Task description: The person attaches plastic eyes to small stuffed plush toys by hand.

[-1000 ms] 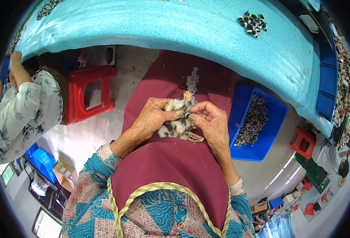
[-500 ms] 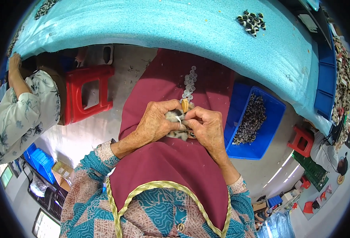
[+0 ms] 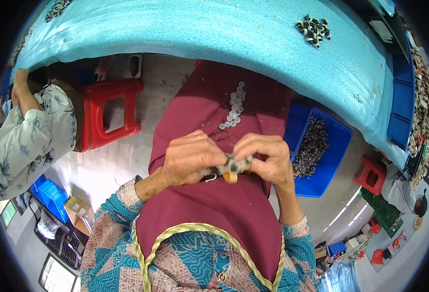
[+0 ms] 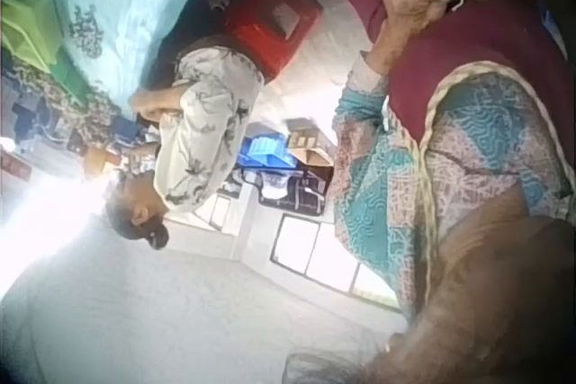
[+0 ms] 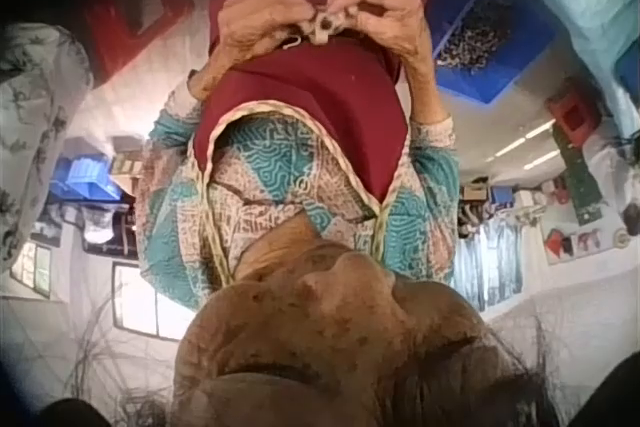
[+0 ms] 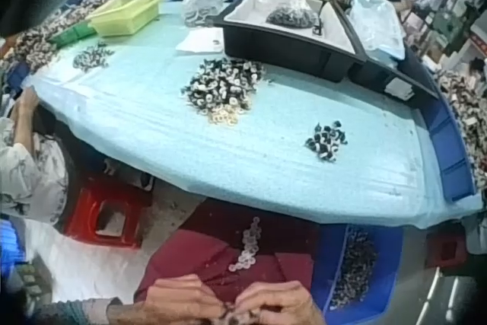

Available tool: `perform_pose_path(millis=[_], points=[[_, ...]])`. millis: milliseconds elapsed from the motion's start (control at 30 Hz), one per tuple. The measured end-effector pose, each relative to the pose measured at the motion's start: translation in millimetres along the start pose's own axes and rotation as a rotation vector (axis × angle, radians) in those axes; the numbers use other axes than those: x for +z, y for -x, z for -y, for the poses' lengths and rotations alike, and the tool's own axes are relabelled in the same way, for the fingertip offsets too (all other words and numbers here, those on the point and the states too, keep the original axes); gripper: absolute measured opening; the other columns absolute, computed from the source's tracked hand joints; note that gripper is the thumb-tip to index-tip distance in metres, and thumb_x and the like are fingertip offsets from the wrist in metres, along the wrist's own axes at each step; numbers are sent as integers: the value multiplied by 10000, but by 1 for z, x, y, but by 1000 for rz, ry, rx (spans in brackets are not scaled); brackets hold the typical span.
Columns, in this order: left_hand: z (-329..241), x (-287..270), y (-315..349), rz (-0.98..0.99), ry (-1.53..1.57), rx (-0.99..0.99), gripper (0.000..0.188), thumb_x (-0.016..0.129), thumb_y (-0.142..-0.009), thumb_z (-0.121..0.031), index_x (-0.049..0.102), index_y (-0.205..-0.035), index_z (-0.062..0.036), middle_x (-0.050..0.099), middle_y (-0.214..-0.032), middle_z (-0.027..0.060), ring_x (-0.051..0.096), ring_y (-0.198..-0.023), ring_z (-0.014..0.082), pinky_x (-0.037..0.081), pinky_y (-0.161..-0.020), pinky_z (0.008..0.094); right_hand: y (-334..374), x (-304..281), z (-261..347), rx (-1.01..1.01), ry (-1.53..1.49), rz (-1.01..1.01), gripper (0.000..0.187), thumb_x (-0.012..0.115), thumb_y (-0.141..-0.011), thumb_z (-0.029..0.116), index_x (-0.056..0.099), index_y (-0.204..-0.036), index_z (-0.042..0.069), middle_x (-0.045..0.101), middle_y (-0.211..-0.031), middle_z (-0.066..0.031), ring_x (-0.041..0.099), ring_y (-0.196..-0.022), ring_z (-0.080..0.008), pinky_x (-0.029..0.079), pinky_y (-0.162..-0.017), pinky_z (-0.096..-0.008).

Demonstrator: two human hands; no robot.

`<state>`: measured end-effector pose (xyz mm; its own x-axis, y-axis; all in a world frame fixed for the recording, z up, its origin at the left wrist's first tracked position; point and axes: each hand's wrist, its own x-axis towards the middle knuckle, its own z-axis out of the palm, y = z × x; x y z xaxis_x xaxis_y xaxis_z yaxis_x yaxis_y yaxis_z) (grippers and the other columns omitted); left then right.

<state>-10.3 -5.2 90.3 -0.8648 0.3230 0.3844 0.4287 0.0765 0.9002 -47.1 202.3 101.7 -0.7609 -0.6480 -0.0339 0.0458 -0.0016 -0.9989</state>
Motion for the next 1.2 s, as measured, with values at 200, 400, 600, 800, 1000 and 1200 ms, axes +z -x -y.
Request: perform_pose_path(millis=[200,400,600,800,1000,1200], points=[[-25,-13,-4,-38,-346,182,189,663,-603,-41,642,-791,-39,621,-748,55,604,-661,191,477,-561,289,8,31,23,-255,138,-141,200,606,-535,-100,634,-707,-1,601,-719,-93,613,-674,-242,495,-573,-316],[-24,-8,7,-66,-282,88,221,652,-581,-19,641,-800,-42,614,-716,57,604,-614,179,477,-496,279,16,38,23,-120,8,-147,224,631,-547,-102,662,-737,11,613,-721,-94,617,-669,-213,492,-571,-292],[-2,7,31,-20,131,-165,300,601,-511,55,626,-795,-37,581,-650,82,593,-573,217,481,-506,307,28,22,-5,258,-396,52,164,626,-681,-90,658,-829,-28,652,-761,-87,635,-687,-145,493,-573,-241],[0,12,22,53,122,-90,287,598,-504,58,615,-775,-37,574,-652,68,592,-594,211,481,-519,309,4,-10,-72,530,259,-450,98,610,-743,-4,636,-836,-22,657,-712,-104,638,-610,-179,503,-557,-255],[3,12,23,23,54,-24,268,612,-513,44,623,-764,-50,566,-667,48,580,-588,195,471,-503,302,-18,-4,-114,471,973,-263,108,662,-699,83,621,-796,64,637,-759,-177,619,-743,-363,489,-689,-440],[2,8,19,19,91,-13,236,636,-530,22,633,-753,-54,568,-675,45,570,-564,183,462,-480,292,-12,-6,-111,474,986,-199,135,640,-704,80,619,-836,69,634,-780,-154,615,-759,-345,480,-667,-439]])
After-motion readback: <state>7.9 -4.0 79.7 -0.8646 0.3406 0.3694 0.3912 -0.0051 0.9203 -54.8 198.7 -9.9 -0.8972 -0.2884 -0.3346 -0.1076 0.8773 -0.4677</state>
